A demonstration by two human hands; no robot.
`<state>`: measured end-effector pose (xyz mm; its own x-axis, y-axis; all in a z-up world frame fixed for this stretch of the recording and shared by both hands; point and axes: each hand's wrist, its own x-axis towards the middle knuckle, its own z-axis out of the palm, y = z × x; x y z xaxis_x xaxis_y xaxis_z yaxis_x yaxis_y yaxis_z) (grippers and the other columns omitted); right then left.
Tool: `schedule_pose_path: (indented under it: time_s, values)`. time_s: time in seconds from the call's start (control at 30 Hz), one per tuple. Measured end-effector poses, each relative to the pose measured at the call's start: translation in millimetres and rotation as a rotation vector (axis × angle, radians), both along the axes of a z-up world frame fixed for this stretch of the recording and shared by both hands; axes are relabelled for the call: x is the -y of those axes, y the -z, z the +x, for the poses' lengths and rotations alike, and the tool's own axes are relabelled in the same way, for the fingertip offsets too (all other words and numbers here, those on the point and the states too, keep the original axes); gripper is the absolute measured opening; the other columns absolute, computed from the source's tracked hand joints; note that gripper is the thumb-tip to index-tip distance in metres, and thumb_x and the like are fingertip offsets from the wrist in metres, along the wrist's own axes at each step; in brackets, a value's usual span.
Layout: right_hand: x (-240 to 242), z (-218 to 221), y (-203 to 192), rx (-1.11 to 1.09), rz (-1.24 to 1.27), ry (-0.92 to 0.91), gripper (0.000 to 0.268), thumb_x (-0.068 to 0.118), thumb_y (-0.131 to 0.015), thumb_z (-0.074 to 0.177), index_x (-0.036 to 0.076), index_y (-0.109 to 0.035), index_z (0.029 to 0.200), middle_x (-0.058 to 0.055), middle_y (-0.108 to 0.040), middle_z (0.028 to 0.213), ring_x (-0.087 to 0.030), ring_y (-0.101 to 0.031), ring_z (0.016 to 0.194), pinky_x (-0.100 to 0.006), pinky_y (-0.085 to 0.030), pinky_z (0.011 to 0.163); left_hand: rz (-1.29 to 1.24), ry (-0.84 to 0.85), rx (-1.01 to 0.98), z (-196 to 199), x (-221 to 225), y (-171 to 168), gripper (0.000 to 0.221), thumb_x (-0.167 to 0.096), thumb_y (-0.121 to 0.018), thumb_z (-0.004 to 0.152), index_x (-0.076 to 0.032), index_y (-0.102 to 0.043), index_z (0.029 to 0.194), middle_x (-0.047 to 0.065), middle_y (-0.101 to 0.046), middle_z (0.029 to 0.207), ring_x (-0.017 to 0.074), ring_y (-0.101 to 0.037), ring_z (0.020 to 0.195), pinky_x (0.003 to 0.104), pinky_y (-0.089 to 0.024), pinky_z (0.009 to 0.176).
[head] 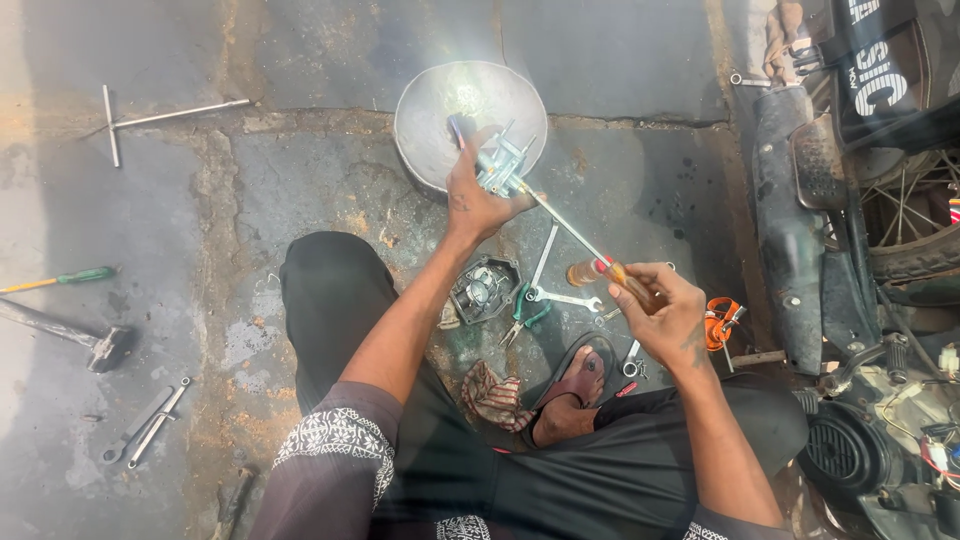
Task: The person washes carburetor components in a bowl, wipes them with a cloth, and reassembles the carburetor assembly by hand and using a screwdriver.
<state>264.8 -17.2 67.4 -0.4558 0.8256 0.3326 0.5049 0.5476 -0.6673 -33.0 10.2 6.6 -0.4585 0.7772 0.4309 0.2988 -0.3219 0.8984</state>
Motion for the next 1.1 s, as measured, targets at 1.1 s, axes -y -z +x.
schedule_pose_path:
  time_s: [1.1]
  values:
    - [22, 7, 3, -0.088, -0.297, -0.042, 0.033, 0.024, -0.077, 0.09, -0.003, -0.066, 0.106, -0.002, -0.071, 0.085, -0.002, -0.064, 0.069, -0.016, -0.049, 0.057, -0.073, 0.023, 0.044, 5, 24, -7, 0.092, -0.022, -0.094, 0.059, -0.007, -0.054, 0.139, 0.012, -0.073, 0.115, 0.0223, -0.075, 0.103, 0.035, -0.06, 0.091]
